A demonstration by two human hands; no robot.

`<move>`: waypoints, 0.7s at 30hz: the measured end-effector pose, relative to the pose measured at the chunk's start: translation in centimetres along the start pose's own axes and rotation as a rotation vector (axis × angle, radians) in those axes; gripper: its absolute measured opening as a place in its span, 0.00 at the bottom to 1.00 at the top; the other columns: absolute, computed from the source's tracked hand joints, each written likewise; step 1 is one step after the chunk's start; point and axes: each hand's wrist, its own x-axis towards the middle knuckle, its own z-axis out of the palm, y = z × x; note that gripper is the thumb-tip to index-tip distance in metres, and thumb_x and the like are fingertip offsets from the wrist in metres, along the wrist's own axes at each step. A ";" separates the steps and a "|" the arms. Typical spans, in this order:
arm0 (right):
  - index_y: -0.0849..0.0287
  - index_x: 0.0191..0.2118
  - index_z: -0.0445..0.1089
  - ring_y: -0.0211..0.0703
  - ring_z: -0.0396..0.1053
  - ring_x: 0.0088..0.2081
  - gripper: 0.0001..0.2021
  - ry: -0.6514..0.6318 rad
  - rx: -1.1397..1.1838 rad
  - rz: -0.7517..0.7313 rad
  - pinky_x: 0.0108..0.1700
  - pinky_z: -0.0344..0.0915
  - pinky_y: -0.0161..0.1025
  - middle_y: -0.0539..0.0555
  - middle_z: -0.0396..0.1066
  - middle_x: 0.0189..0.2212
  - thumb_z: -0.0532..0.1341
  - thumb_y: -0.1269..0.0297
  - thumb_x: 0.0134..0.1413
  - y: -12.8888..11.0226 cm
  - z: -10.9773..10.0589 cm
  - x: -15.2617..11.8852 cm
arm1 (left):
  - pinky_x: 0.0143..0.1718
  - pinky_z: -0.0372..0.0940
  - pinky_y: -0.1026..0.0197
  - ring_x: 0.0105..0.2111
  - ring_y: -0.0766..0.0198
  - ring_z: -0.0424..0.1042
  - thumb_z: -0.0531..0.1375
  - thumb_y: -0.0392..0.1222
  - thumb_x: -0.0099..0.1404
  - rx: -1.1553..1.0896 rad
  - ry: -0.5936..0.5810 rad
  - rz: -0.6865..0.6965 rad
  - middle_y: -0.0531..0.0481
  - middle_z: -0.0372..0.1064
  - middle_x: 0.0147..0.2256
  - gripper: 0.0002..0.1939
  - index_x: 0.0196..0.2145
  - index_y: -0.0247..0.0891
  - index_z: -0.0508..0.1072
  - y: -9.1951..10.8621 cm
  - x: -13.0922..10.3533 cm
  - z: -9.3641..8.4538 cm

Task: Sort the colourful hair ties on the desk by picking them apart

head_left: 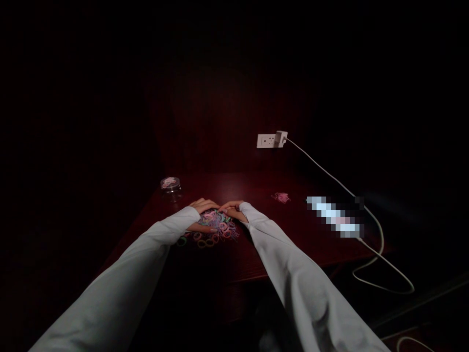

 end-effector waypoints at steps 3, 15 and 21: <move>0.59 0.36 0.80 0.38 0.70 0.29 0.24 0.025 -0.013 -0.019 0.35 0.67 0.34 0.50 0.75 0.26 0.72 0.42 0.43 0.3 -0.2 0.3 | 0.57 0.60 0.49 0.52 0.50 0.67 0.65 0.68 0.58 -0.011 -0.001 0.000 0.44 0.70 0.57 0.39 0.61 0.45 0.70 0.1 -0.1 -0.1; 0.57 0.48 0.78 0.35 0.71 0.31 0.18 0.167 -0.165 -0.196 0.36 0.67 0.35 0.56 0.74 0.46 0.66 0.51 0.56 -0.5 -0.4 0.3 | 0.57 0.61 0.51 0.52 0.53 0.66 0.51 0.58 0.75 0.057 0.117 -0.042 0.47 0.71 0.55 0.22 0.52 0.45 0.76 1.7 1.2 -0.1; 0.56 0.48 0.77 0.34 0.70 0.31 0.19 0.154 -0.091 -0.220 0.36 0.67 0.35 0.55 0.74 0.46 0.67 0.51 0.55 -0.4 0.3 0.4 | 0.53 0.62 0.52 0.48 0.54 0.68 0.53 0.52 0.75 0.108 0.127 0.009 0.46 0.75 0.48 0.18 0.45 0.41 0.78 2.1 1.6 0.5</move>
